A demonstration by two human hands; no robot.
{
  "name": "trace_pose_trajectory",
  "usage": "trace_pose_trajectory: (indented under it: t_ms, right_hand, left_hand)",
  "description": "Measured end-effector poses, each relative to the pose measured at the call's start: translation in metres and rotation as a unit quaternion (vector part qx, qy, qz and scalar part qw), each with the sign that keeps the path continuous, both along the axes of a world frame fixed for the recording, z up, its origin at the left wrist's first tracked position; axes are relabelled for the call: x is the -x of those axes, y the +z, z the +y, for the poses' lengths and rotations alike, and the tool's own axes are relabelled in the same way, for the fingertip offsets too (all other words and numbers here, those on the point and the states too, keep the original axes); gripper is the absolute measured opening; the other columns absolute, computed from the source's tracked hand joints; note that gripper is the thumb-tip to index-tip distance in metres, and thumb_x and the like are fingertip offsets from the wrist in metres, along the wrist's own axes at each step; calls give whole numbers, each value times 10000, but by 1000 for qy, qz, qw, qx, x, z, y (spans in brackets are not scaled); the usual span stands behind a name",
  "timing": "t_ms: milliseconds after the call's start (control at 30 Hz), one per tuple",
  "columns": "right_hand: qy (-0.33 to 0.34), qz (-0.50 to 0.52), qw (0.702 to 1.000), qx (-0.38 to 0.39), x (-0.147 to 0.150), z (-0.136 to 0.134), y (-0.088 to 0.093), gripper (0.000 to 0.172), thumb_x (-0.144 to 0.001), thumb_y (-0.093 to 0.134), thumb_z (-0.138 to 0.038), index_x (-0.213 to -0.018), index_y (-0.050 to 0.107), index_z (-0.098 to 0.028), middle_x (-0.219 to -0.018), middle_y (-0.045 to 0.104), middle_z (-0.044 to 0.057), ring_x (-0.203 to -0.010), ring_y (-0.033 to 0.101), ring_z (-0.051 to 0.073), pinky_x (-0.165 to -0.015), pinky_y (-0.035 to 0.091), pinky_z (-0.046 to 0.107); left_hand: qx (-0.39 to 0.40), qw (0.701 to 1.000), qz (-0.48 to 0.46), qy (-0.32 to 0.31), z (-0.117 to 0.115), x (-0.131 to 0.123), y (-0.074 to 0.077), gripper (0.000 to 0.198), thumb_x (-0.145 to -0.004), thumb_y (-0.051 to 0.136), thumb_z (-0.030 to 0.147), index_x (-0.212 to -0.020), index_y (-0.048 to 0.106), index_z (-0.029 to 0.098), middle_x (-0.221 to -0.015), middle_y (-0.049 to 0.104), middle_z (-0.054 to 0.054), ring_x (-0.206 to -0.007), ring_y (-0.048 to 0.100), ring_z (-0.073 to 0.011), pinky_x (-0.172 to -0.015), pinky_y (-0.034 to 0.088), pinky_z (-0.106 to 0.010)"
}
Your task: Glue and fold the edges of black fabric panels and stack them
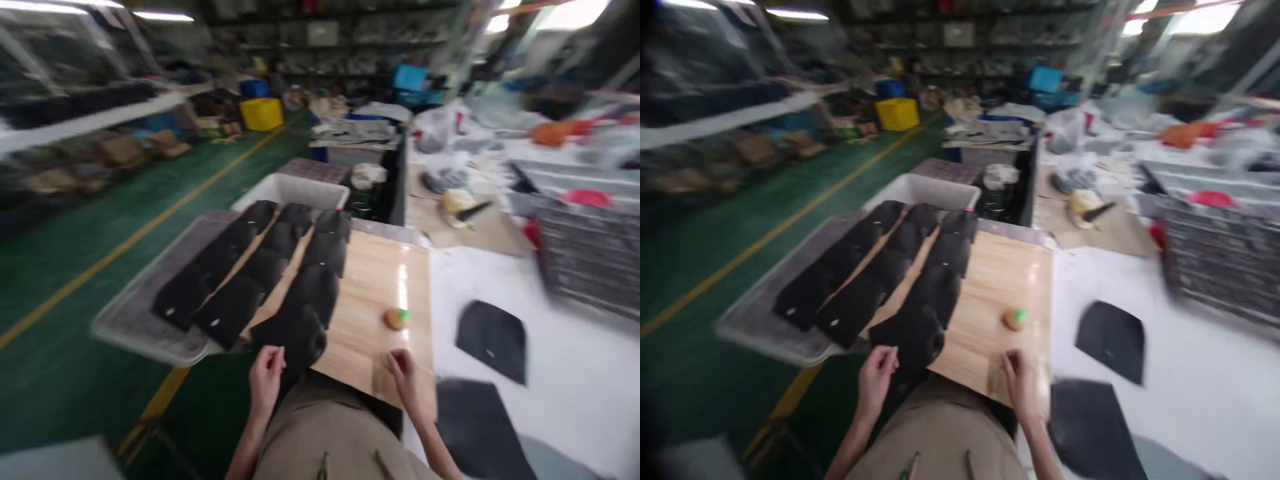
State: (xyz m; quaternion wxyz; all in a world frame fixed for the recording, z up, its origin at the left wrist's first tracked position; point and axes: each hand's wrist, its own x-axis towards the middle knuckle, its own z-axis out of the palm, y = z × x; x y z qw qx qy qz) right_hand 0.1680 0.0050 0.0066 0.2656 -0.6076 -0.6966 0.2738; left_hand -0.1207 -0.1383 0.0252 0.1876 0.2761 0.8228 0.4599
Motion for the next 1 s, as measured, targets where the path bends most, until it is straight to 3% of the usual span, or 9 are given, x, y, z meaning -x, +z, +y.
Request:
trace_pose_trajectory:
  t_ms: [133, 233, 333, 500, 700, 867, 1000]
  right_hand:
    - [-160, 25, 987, 9, -60, -17, -25, 416, -920, 409, -583, -862, 582, -209, -767, 692, 64, -661, 676, 207, -600, 547, 305]
    - [-260, 39, 965, -2, -80, -26, -37, 413, -890, 451, -565, -1022, 548, -186, -898, 692, 115, -772, 690, 243, -662, 560, 348]
    - [-301, 47, 953, -6, -92, -27, -41, 455, -867, 488, -543, -1107, 518, -157, -1014, 653, 163, -861, 673, 274, -700, 560, 389]
    - [-224, 63, 972, -16, -82, -2, -42, 463, -839, 564, -488, -1175, 522, -171, -1126, 616, 152, -1019, 617, 310, -827, 532, 459]
    - [-97, 107, 989, -40, -18, 41, -39, 592, -727, 724, -297, -1262, 484, -220, -1242, 581, 108, -1165, 560, 291, -982, 478, 458]
    - [-144, 97, 985, -22, 26, 65, -44, 622, -754, 730, -249, -1315, 466, -206, -1259, 574, 122, -1145, 557, 297, -997, 464, 483]
    - [-172, 80, 982, -17, 30, 68, -42, 434, -894, 659, -356, -1268, 538, -173, -1256, 571, 117, -1137, 558, 283, -977, 471, 497]
  left_hand:
    - [19, 988, -52, -142, 38, -12, -18, 503, -800, 556, 672, -914, 596, 184, -670, 649, -12, -634, 630, -190, -621, 529, -289]
    - [42, 966, -59, -247, 54, -35, -20, 492, -801, 545, 659, -940, 611, 192, -732, 682, -30, -704, 670, -217, -681, 557, -323]
    - [55, 942, -43, -329, 63, -59, -19, 408, -831, 533, 579, -939, 627, 197, -809, 696, -42, -764, 683, -218, -731, 559, -325]
    - [93, 892, -15, -443, 70, -84, -20, 306, -891, 459, 441, -947, 639, 200, -911, 699, -60, -831, 674, -208, -772, 545, -319]
    - [114, 844, 35, -523, 65, -94, -15, 265, -924, 422, 354, -924, 644, 209, -896, 692, -57, -836, 659, -206, -768, 513, -307]
    - [157, 837, 34, -523, 49, -95, -20, 283, -917, 432, 394, -929, 652, 216, -905, 708, -61, -837, 673, -221, -771, 527, -325]
    - [170, 822, 22, -544, 43, -97, -24, 283, -903, 440, 399, -935, 653, 215, -920, 712, -67, -855, 678, -224, -784, 536, -334]
